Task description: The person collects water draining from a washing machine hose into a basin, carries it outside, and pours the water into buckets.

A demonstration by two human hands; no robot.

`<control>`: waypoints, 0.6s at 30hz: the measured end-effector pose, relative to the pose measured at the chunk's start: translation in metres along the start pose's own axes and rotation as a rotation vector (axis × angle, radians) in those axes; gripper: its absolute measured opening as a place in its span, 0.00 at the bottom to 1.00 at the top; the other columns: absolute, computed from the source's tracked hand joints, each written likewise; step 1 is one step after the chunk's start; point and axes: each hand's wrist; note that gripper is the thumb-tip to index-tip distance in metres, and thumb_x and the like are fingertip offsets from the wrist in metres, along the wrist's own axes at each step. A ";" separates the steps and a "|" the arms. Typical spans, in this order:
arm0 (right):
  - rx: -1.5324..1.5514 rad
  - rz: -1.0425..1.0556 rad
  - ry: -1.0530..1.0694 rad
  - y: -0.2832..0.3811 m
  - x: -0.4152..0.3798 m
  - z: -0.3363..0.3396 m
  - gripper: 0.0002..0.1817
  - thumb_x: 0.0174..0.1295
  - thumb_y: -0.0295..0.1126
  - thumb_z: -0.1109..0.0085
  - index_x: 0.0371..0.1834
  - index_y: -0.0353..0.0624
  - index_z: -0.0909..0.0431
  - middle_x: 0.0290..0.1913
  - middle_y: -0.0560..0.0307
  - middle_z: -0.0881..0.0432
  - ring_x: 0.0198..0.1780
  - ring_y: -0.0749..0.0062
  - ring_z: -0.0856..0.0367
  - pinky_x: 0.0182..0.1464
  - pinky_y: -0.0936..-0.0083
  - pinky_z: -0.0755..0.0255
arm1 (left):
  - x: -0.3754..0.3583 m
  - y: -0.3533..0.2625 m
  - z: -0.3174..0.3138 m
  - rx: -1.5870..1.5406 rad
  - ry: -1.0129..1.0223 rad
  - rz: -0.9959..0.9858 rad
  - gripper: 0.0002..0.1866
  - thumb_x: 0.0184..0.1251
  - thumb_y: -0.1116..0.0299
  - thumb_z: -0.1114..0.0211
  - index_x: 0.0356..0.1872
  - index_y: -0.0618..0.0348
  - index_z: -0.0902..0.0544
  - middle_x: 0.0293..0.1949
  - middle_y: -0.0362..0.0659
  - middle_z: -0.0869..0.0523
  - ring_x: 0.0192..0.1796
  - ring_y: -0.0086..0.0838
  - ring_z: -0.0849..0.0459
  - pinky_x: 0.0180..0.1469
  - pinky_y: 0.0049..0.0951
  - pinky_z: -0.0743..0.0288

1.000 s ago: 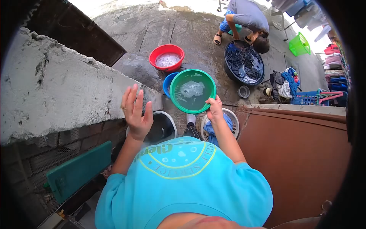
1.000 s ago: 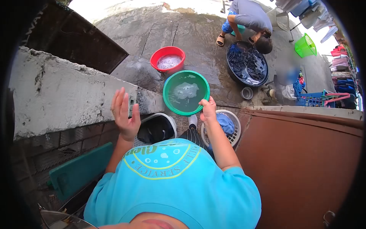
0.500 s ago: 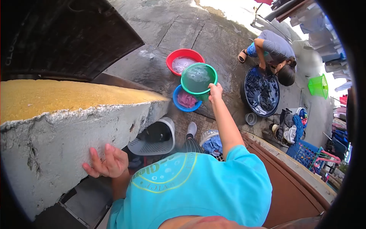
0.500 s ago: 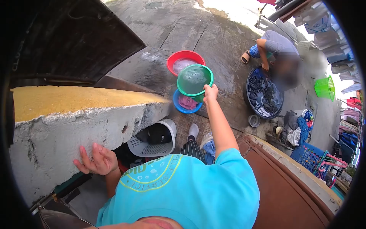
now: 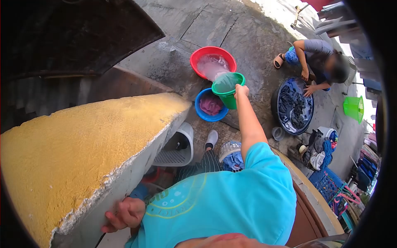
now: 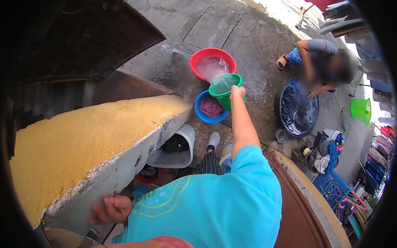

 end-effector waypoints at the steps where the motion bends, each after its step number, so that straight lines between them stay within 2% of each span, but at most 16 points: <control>1: 0.013 0.002 -0.015 -0.007 0.010 -0.007 0.08 0.47 0.21 0.41 0.31 0.31 0.25 0.25 0.49 0.22 0.19 0.65 0.24 0.16 0.68 0.33 | 0.003 -0.001 -0.004 0.012 -0.028 -0.006 0.08 0.66 0.68 0.45 0.34 0.59 0.19 0.54 0.57 0.22 0.73 0.50 0.44 0.72 0.52 0.55; 3: -0.026 -0.034 -0.025 -0.005 0.018 -0.016 0.09 0.48 0.22 0.41 0.33 0.30 0.24 0.26 0.48 0.22 0.20 0.64 0.22 0.16 0.67 0.32 | 0.005 -0.002 -0.012 0.016 -0.057 -0.015 0.09 0.66 0.66 0.45 0.34 0.59 0.19 0.54 0.57 0.22 0.72 0.50 0.42 0.72 0.51 0.55; 5: -0.121 -0.083 -0.050 -0.013 0.038 -0.028 0.10 0.49 0.23 0.41 0.34 0.29 0.23 0.28 0.46 0.20 0.23 0.62 0.19 0.18 0.66 0.29 | 0.007 -0.003 -0.015 0.007 -0.092 -0.041 0.09 0.65 0.69 0.43 0.35 0.64 0.19 0.53 0.59 0.21 0.69 0.47 0.36 0.72 0.50 0.53; 6: -0.126 -0.088 -0.048 -0.017 0.047 -0.036 0.10 0.49 0.23 0.41 0.34 0.29 0.23 0.28 0.46 0.20 0.23 0.62 0.19 0.18 0.66 0.29 | 0.012 -0.004 -0.021 0.001 -0.114 -0.068 0.09 0.65 0.72 0.43 0.37 0.66 0.19 0.51 0.57 0.19 0.65 0.47 0.31 0.72 0.50 0.52; 9: -0.061 -0.187 -0.117 -0.023 0.067 -0.056 0.09 0.51 0.23 0.42 0.35 0.28 0.22 0.30 0.44 0.20 0.25 0.61 0.17 0.21 0.65 0.26 | 0.003 -0.005 -0.038 0.002 -0.062 -0.076 0.08 0.65 0.72 0.43 0.37 0.66 0.19 0.51 0.57 0.19 0.65 0.47 0.31 0.72 0.50 0.52; 12: -0.210 -0.294 -0.098 -0.019 0.075 -0.072 0.08 0.51 0.21 0.43 0.34 0.29 0.21 0.33 0.44 0.19 0.29 0.59 0.16 0.24 0.65 0.23 | 0.000 -0.005 -0.053 0.001 0.009 -0.083 0.08 0.65 0.72 0.43 0.37 0.66 0.19 0.50 0.56 0.19 0.65 0.47 0.30 0.72 0.50 0.52; 14: -0.084 -0.268 -0.181 -0.021 0.083 -0.096 0.10 0.50 0.20 0.38 0.36 0.28 0.21 0.34 0.45 0.18 0.32 0.58 0.15 0.28 0.65 0.20 | -0.002 -0.002 -0.058 0.001 0.060 -0.088 0.08 0.65 0.72 0.43 0.37 0.66 0.19 0.50 0.56 0.19 0.65 0.47 0.30 0.72 0.50 0.52; 18: -0.077 -0.266 -0.191 -0.026 0.109 -0.146 0.13 0.49 0.22 0.32 0.38 0.28 0.21 0.37 0.45 0.18 0.34 0.58 0.15 0.33 0.64 0.18 | -0.011 0.003 -0.064 0.029 0.150 -0.088 0.08 0.65 0.72 0.43 0.37 0.66 0.18 0.50 0.56 0.19 0.64 0.47 0.30 0.73 0.50 0.52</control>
Point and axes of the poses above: each hand's wrist, its own x-axis towards the middle knuckle, its own z-axis out of the back of the hand, y = z × x
